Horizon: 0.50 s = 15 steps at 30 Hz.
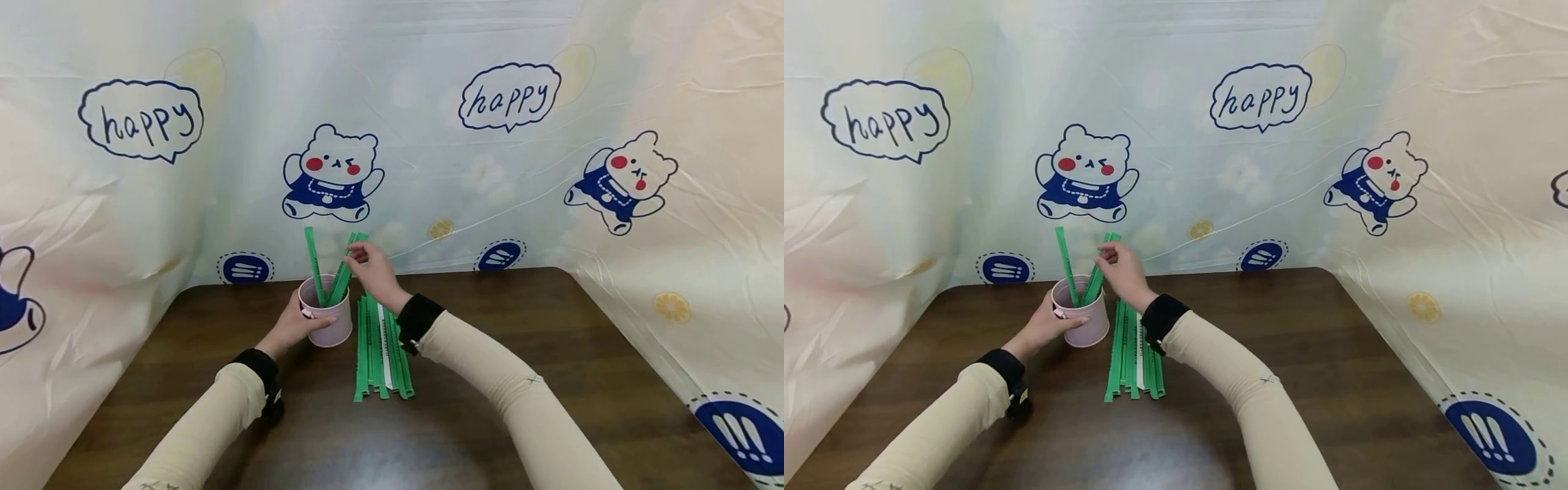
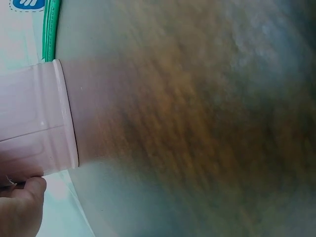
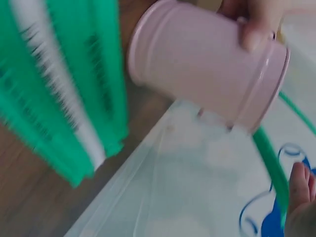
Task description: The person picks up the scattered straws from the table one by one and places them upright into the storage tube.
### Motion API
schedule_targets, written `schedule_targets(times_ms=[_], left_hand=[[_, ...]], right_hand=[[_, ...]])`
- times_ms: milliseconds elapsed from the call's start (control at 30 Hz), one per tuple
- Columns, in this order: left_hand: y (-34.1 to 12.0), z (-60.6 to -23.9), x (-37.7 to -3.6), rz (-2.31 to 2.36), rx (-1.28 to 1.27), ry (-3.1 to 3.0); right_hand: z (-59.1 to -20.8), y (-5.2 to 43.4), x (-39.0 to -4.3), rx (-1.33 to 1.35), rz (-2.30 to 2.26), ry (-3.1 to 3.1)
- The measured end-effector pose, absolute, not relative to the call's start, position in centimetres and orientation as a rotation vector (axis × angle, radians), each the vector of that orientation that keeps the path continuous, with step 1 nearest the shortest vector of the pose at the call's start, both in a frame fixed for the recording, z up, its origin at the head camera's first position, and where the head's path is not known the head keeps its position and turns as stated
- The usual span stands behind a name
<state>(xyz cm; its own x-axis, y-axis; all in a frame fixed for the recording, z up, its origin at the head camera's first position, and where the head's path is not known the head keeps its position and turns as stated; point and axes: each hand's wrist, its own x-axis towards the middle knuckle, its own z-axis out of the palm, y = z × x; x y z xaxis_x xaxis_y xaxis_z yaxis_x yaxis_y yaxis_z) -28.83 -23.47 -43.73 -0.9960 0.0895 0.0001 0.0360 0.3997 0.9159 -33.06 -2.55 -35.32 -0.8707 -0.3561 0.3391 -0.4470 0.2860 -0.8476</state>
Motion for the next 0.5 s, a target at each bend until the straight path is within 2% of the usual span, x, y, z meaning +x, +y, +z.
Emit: schedule_targets(times_ms=[167,500], left_hand=[[-24.0,-43.7,-29.1,1.666,0.112,2.598],[-23.7,-44.1,-29.3,1.646,0.097,2.587]], right_hand=[[-36.4,0.9,-34.0,0.707,1.647,-2.544],[-42.5,5.2,-34.9,0.506,1.389,-3.081]])
